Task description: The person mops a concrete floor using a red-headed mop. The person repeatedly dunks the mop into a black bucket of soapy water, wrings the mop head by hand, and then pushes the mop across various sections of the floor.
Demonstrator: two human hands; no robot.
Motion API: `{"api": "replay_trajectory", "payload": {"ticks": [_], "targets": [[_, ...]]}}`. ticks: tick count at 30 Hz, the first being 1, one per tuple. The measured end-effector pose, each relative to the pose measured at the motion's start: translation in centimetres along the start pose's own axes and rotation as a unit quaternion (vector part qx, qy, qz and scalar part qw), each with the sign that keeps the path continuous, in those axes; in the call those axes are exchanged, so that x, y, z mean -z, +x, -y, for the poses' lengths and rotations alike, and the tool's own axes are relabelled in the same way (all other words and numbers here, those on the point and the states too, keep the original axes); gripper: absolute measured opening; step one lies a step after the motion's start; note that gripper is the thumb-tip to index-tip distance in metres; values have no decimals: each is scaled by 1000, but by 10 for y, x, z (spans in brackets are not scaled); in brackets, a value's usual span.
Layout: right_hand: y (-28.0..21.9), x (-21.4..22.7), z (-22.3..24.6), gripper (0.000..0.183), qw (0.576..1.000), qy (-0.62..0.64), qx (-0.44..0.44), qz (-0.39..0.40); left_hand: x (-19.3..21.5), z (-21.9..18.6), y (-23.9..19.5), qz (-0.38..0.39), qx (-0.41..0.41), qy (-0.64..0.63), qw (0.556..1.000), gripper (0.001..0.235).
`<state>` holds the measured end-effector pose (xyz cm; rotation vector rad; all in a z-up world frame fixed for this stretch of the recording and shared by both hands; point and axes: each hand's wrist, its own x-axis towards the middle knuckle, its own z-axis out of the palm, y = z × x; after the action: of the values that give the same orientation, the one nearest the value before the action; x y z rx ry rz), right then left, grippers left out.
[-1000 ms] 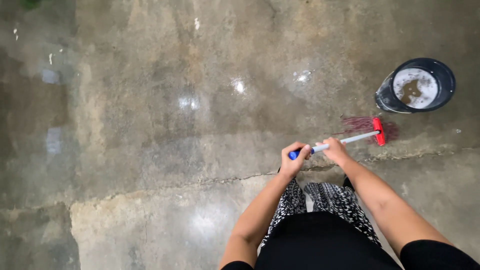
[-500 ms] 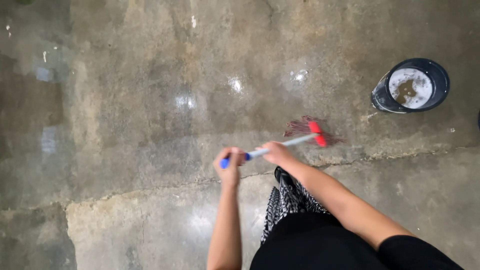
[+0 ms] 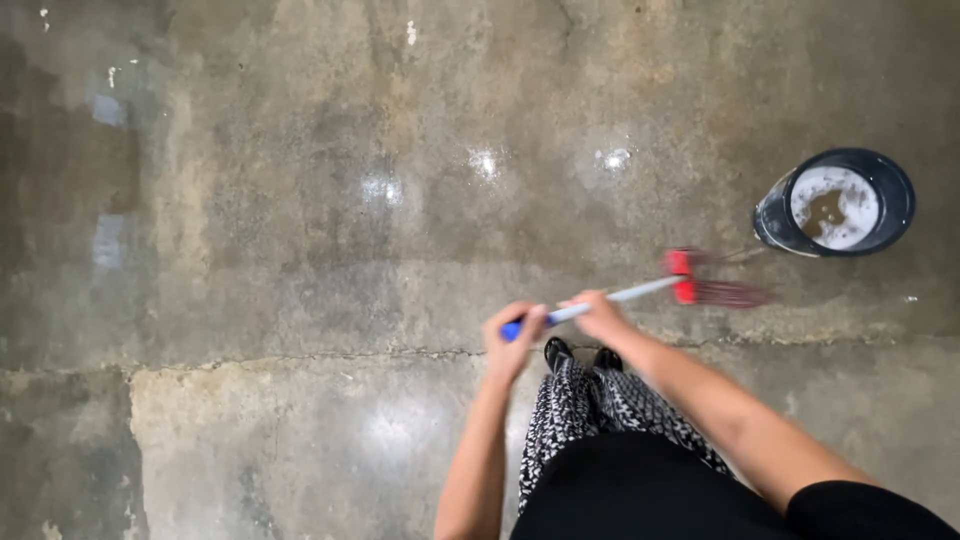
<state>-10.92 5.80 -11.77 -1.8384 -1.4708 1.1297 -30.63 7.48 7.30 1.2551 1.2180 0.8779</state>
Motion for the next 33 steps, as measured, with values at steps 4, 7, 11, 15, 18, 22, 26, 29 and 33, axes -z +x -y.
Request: {"api": "replay_trajectory", "payload": {"ticks": [4,7,11,15,18,22,26,29,33], "targets": [[30,-55,66,40,994,-42,82,54,64,-57,-13,-46,-39,-44,997,13],[41,-61,88,38,991,-49,100,73,72,-70,-2,-29,-47,-98,994,11],[38,-35,49,28,997,-43,48,45,43,-41,25,29,-28,-125,991,14],[19,26,3,14,998,52,-29,-13,-12,39,59,97,6,-66,993,18],[-2,66,-10,19,989,-149,9,-16,-68,104,49,135,-35,-194,971,21],[-20,35,4,33,964,-212,-152,-43,-36,141,23,172,-41,-185,967,18],[17,-38,52,47,964,-234,-49,-113,56,113,48,112,-33,-121,986,19],[57,-118,101,27,996,-61,-19,-61,155,54,60,30,25,-132,991,18],[113,-220,185,31,999,-43,20,27,276,-36,68,-31,-6,-66,997,21]]}}
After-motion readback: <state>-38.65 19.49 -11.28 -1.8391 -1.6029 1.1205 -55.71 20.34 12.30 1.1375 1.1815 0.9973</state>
